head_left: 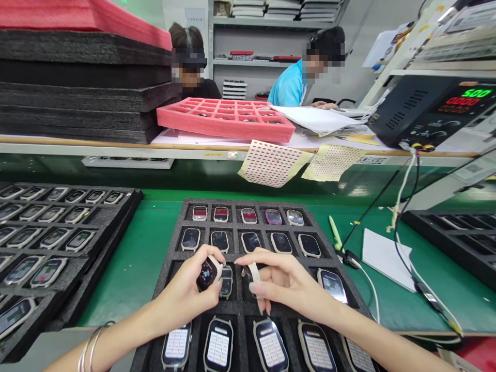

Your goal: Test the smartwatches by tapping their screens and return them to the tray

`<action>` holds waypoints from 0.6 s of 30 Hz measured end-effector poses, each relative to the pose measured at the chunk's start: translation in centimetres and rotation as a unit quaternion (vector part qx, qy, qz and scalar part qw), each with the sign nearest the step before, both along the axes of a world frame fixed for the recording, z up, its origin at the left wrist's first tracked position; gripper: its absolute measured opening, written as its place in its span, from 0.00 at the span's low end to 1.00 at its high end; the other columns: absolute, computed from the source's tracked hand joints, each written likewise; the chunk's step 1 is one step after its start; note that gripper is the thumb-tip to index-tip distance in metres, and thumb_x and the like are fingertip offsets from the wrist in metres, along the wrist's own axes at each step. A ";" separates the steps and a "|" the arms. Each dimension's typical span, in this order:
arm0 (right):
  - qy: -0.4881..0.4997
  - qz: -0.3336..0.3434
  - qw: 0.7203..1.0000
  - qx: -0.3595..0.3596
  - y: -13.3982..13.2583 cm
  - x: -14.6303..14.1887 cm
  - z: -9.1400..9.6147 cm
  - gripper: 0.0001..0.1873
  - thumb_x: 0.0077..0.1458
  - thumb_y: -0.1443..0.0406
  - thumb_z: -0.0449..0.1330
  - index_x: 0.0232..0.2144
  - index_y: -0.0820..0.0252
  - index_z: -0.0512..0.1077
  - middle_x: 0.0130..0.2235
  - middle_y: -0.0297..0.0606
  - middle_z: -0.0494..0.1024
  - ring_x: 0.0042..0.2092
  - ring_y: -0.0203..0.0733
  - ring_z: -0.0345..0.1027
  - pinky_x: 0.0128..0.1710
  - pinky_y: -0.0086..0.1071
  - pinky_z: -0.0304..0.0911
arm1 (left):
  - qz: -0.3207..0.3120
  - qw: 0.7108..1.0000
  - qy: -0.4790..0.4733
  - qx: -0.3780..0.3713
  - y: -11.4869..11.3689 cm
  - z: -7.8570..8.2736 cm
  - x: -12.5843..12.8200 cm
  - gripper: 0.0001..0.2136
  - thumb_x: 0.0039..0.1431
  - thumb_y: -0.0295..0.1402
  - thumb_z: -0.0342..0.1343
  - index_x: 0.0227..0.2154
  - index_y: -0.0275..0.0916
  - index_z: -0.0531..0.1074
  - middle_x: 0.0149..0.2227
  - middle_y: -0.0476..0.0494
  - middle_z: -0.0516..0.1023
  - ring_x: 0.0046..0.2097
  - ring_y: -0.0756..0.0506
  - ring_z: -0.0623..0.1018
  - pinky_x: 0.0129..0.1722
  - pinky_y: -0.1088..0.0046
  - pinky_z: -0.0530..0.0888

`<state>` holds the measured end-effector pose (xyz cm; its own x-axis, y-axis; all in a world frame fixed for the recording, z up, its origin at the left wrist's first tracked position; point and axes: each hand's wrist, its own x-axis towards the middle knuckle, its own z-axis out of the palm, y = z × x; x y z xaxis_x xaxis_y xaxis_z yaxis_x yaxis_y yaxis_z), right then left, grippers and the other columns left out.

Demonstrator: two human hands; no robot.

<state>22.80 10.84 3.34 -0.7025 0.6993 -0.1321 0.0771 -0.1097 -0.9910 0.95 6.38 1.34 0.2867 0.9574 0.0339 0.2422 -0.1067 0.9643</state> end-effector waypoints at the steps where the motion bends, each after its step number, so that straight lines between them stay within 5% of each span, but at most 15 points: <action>1: -0.002 0.002 1.000 -0.002 0.0 0.0 0.0 0.20 0.55 0.62 0.63 0.49 0.61 0.70 0.28 0.31 0.70 0.25 0.32 0.70 0.25 0.24 0.66 | 0.005 1.000 -0.001 -0.004 0.0 0.1 0.0 0.11 0.56 0.23 0.49 0.41 0.42 0.61 0.32 0.52 0.64 0.33 0.49 0.65 0.35 0.75 0.65; 9: 0.055 0.007 0.997 -0.060 0.6 -0.2 -0.7 0.24 0.59 0.60 0.58 0.55 0.60 0.62 0.42 0.43 0.75 0.30 0.39 0.75 0.25 0.29 0.68 | -0.038 0.976 -0.176 -0.122 0.6 -0.5 0.1 0.21 0.58 0.28 0.49 0.54 0.41 0.54 0.36 0.47 0.69 0.34 0.47 0.73 0.36 0.69 0.72; 18: 0.022 -0.044 0.995 -0.084 0.9 -0.3 -1.3 0.20 0.59 0.56 0.55 0.49 0.61 0.64 0.28 0.37 0.76 0.26 0.43 0.75 0.22 0.29 0.68 | -0.053 0.952 -0.260 -0.154 0.8 -1.1 -0.2 0.18 0.59 0.26 0.45 0.52 0.41 0.60 0.45 0.40 0.72 0.43 0.42 0.75 0.41 0.63 0.72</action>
